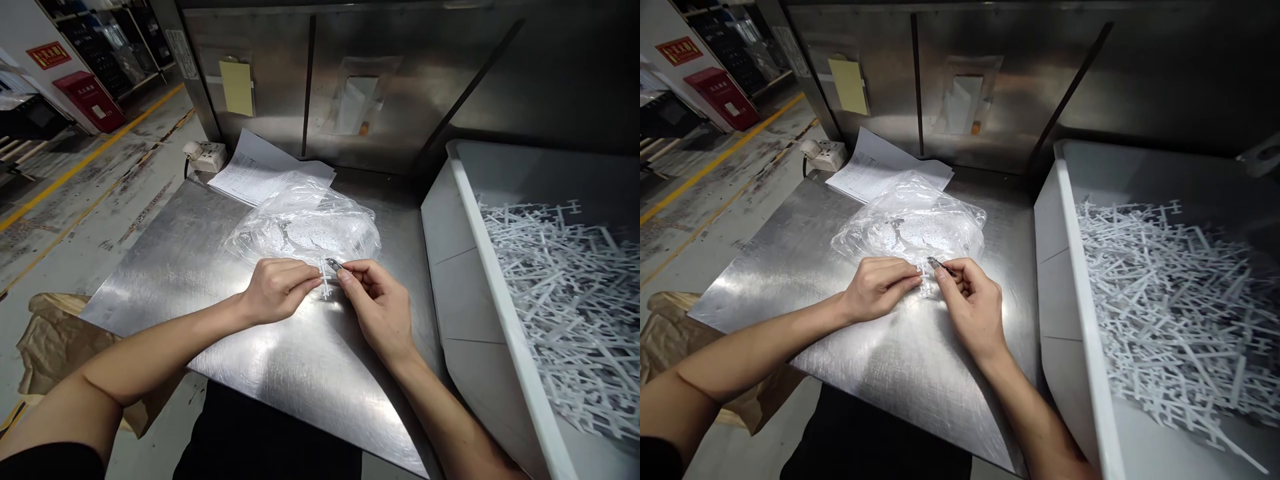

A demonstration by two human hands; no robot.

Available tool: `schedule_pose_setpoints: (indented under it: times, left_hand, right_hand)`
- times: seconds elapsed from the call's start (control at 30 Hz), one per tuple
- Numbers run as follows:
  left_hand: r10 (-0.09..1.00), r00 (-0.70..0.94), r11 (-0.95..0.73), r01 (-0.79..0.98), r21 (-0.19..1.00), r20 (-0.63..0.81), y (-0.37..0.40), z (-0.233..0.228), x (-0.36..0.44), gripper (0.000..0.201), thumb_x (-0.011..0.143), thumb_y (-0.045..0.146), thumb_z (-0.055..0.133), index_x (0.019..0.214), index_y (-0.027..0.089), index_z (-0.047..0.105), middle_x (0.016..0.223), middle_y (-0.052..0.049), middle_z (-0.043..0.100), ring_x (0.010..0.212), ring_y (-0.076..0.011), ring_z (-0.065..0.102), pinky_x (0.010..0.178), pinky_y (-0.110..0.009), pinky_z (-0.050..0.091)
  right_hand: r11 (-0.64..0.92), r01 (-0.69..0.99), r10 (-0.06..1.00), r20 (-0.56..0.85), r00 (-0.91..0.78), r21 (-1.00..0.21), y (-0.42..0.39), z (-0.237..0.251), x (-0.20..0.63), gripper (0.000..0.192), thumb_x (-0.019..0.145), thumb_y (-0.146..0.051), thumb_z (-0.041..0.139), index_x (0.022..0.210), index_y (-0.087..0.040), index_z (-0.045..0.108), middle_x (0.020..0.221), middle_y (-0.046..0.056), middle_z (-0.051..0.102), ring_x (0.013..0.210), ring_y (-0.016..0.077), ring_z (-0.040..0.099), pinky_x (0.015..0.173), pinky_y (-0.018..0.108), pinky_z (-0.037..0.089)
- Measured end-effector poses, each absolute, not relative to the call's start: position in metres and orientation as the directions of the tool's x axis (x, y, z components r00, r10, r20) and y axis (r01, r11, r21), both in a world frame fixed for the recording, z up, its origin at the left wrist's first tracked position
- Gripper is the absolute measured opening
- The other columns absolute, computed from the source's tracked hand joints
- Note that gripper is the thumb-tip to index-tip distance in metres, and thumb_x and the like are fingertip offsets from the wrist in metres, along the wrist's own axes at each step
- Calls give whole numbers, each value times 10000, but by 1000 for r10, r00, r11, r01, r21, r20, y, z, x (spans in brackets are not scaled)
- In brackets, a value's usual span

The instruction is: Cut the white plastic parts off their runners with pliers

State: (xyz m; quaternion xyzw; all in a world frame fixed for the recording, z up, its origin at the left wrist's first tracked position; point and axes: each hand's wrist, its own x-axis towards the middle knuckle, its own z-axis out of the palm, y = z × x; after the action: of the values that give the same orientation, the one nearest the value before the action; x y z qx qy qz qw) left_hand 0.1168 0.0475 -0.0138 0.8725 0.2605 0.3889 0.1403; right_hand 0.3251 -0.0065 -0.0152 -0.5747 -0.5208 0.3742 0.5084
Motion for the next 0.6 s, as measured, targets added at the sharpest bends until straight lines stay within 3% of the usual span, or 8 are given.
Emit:
schedule_pose_setpoints:
  times: [0.6]
  left_hand:
    - [573,583,-817,359,451,575,47,-16,116,268,1121,253,592,913,168,738,739,-16,727,640,-137,660,618,-279,486]
  right_hand:
    - [110,231,976,149,160,-967,-7,-16,325,210,971,-433,759,991,-224,783,780,14,728,662,159,604,613,286,504]
